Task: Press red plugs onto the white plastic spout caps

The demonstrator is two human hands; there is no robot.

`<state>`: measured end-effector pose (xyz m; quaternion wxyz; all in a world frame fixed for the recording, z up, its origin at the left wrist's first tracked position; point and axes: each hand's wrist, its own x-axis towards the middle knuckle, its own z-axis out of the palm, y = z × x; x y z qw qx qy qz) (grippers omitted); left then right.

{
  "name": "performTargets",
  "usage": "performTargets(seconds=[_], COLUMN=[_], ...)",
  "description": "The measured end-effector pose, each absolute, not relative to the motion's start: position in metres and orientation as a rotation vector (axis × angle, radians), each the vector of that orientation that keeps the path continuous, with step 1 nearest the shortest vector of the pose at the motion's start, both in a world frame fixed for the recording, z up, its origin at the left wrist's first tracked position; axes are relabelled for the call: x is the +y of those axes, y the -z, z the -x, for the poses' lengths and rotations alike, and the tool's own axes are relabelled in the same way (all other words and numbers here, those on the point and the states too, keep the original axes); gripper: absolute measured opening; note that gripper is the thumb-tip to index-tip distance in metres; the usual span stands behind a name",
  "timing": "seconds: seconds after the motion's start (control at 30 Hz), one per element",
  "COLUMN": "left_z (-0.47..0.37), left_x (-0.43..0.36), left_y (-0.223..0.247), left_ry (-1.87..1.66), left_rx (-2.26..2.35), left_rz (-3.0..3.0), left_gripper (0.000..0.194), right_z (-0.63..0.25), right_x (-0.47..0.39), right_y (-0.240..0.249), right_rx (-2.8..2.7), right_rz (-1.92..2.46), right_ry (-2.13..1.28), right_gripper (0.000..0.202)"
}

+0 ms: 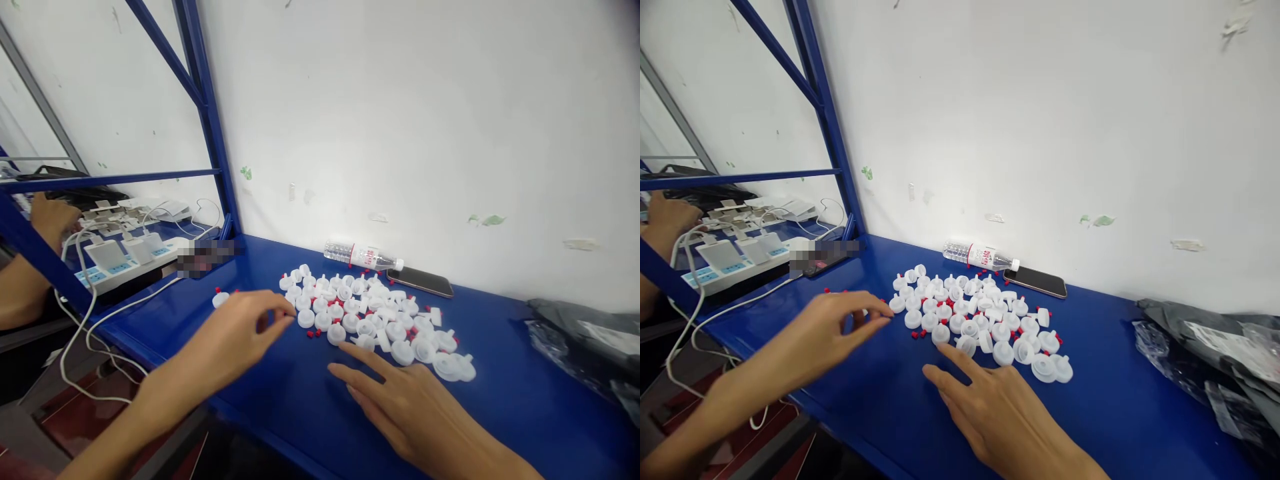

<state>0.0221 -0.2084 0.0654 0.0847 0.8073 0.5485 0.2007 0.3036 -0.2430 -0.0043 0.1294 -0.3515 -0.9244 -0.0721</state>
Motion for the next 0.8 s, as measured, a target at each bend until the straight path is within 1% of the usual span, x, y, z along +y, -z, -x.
performTargets(seconds=[0.13,0.27,0.4,0.53,0.7,0.77,0.8], left_z=[-0.043,-0.044,-0.045,-0.047,-0.046,-0.046,-0.046], left_x=[-0.205,-0.199,-0.196,-0.194,-0.196,-0.198,-0.199], left_y=[-0.036,-0.023,-0.018,-0.014,-0.019,-0.022,-0.024], left_ry=[-0.469,-0.424,-0.393,-0.395,-0.431,-0.457,-0.469], left_rx=[1.512,1.497,1.506,1.515,1.515,1.522,1.521], left_rz=[-2.442,-2.446,-2.446,-2.444,-2.441,-2.429,-2.423], left_gripper=[0.023,0.026,0.02,0.017,0.013,0.012,0.011], right_z=[-0.297,-0.295,-0.297,-0.299,-0.3,-0.3,-0.3], right_x=[-0.244,-0.243,-0.243,-0.243,-0.243,-0.241,-0.241], right_y=[-0.001,-0.001,0.001,0.001,0.005,0.009,0.011], right_rx=[-2.729,-2.742,-2.738,-2.735,-2.486,-2.383,-2.352], right_rz=[1.049,1.115,1.12,0.978,0.921,0.969,1.003], right_ry=[0.216,0.183,0.113,0.106,0.138,0.201,0.237], right_gripper=[0.047,0.047,0.045,0.037,0.027,0.028,0.033])
